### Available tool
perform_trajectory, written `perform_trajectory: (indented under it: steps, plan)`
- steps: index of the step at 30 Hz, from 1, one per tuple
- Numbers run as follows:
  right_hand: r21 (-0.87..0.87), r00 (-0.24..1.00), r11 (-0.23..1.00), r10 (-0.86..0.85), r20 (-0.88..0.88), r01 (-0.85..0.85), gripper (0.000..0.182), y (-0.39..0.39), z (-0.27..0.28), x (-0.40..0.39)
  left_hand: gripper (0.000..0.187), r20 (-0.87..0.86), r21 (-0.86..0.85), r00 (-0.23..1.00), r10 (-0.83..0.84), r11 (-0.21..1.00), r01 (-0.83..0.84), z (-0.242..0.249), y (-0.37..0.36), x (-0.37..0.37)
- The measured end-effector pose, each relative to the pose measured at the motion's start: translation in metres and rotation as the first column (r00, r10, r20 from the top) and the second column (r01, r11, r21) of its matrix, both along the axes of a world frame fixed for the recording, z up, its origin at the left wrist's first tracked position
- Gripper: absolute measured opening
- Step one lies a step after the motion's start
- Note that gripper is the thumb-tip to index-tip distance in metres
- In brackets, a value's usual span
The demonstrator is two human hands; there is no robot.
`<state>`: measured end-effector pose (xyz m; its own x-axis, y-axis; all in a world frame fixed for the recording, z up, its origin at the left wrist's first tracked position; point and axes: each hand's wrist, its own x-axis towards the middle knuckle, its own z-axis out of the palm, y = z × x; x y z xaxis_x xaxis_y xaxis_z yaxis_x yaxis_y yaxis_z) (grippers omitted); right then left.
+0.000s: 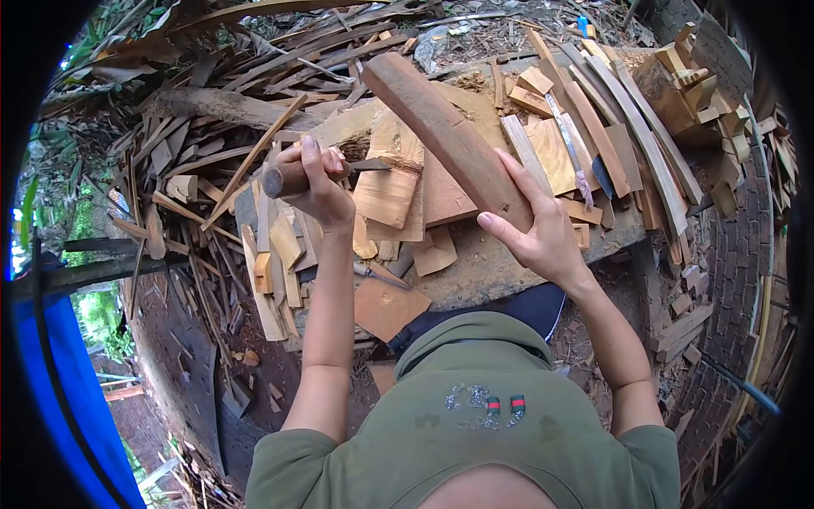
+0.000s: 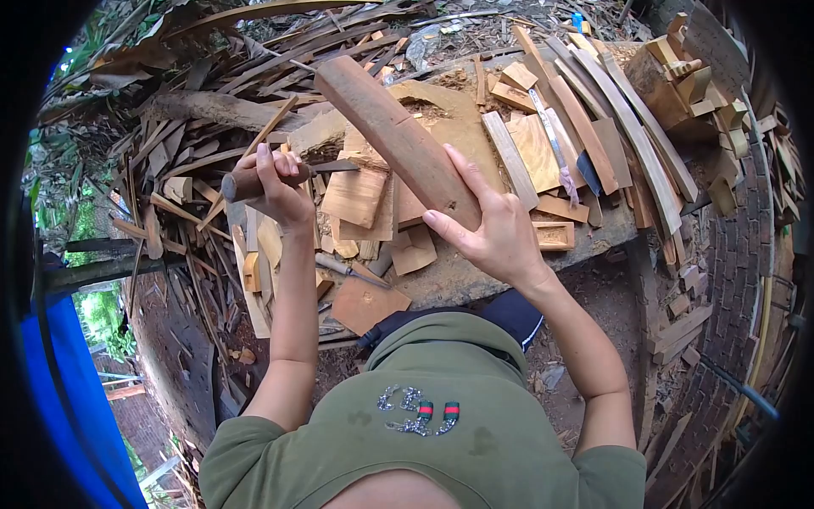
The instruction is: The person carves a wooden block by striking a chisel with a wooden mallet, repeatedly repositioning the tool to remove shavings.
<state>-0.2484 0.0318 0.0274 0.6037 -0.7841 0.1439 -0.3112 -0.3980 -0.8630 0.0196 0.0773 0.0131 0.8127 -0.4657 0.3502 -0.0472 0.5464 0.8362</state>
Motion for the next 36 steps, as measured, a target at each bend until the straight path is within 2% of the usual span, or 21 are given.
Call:
perform_trajectory:
  steps: [2, 5, 8, 11, 13, 18, 20, 21, 23, 24, 25, 27, 29, 31, 33, 35, 36]
  plan:
    - [0.025, 1.000, 1.000, 0.013, -0.002, -0.013, 0.078, 0.001, 0.000, 0.003, 0.017, 0.024, -0.033, 0.999, 0.048, 0.998, -0.048, -0.001, 0.001, -0.006]
    - [-0.031, 0.999, 0.999, 0.035, -0.023, -0.036, 0.080, 0.002, -0.001, 0.005, 0.019, 0.063, -0.083, 0.995, 0.078, 0.994, -0.073, -0.010, 0.006, -0.014]
    - [-0.020, 0.998, 0.998, 0.061, -0.020, -0.061, 0.081, 0.005, 0.002, 0.007, 0.017, 0.104, -0.054, 0.993, 0.058, 0.997, -0.052, -0.014, 0.013, -0.028]
    - [0.043, 0.992, 0.996, 0.084, -0.095, -0.081, 0.077, 0.006, 0.011, 0.007, 0.016, 0.182, -0.036, 0.983, 0.025, 0.999, -0.019, -0.021, 0.020, -0.032]
    - [-0.047, 0.996, 0.996, 0.079, -0.033, -0.080, 0.082, 0.007, 0.005, 0.008, 0.018, 0.198, -0.009, 0.977, 0.082, 0.997, -0.082, -0.023, 0.021, -0.036]
    - [-0.102, 0.994, 0.989, 0.101, -0.052, -0.106, 0.082, 0.015, 0.014, 0.014, 0.020, 0.173, -0.024, 0.980, 0.103, 0.995, -0.100, -0.031, 0.026, -0.036]
    - [-0.137, 0.988, 0.978, 0.154, -0.020, -0.155, 0.082, 0.028, 0.043, 0.018, 0.024, 0.193, 0.161, 0.969, 0.153, 0.969, -0.185, -0.036, 0.036, -0.039]
    - [-0.137, 0.988, 0.978, 0.153, -0.017, -0.154, 0.082, 0.034, 0.054, 0.021, 0.024, 0.196, 0.162, 0.969, 0.152, 0.969, -0.185, -0.046, 0.041, -0.032]
    - [-0.433, 0.950, 0.865, 0.307, 0.059, -0.253, 0.076, 0.044, 0.069, 0.024, 0.026, 0.218, 0.472, 0.976, 0.009, 0.874, -0.114, -0.068, 0.053, -0.014]
    - [-0.521, 0.939, 0.798, 0.344, -0.015, -0.301, 0.073, 0.046, 0.073, 0.024, 0.023, 0.170, 0.173, 0.984, 0.050, 0.982, -0.080, -0.051, 0.044, -0.035]
    - [-0.599, 0.923, 0.719, 0.373, -0.094, -0.352, 0.070, 0.048, 0.075, 0.024, 0.015, 0.216, 0.136, 0.974, 0.071, 0.985, -0.102, -0.047, 0.044, -0.039]
    - [-0.573, 0.933, 0.738, 0.315, -0.173, -0.356, 0.068, 0.048, 0.059, 0.035, 0.012, 0.267, 0.178, 0.961, 0.068, 0.977, -0.119, -0.050, 0.047, -0.038]
    - [-0.553, 0.920, 0.737, 0.344, -0.188, -0.389, 0.067, 0.051, 0.059, 0.038, 0.011, 0.262, 0.173, 0.964, 0.049, 0.980, -0.097, -0.050, 0.053, -0.035]
    - [-0.583, 0.919, 0.732, 0.388, -0.069, -0.353, 0.066, 0.065, 0.067, 0.038, 0.011, 0.259, 0.165, 0.966, 0.002, 0.985, -0.046, -0.049, 0.057, -0.041]
    - [-0.696, 0.880, 0.618, 0.473, -0.043, -0.366, 0.067, 0.068, 0.078, 0.032, 0.012, 0.244, 0.190, 0.970, -0.011, 0.981, -0.036, -0.045, 0.060, -0.048]
    - [-0.653, 0.907, 0.664, 0.413, -0.085, -0.364, 0.066, 0.066, 0.063, 0.038, 0.012, 0.310, 0.185, 0.951, -0.012, 0.982, -0.048, -0.053, 0.060, -0.042]
    - [-0.590, 0.905, 0.688, 0.341, -0.252, -0.423, 0.066, 0.056, 0.057, 0.043, 0.012, 0.363, 0.230, 0.932, 0.012, 0.968, -0.102, -0.046, 0.060, -0.045]
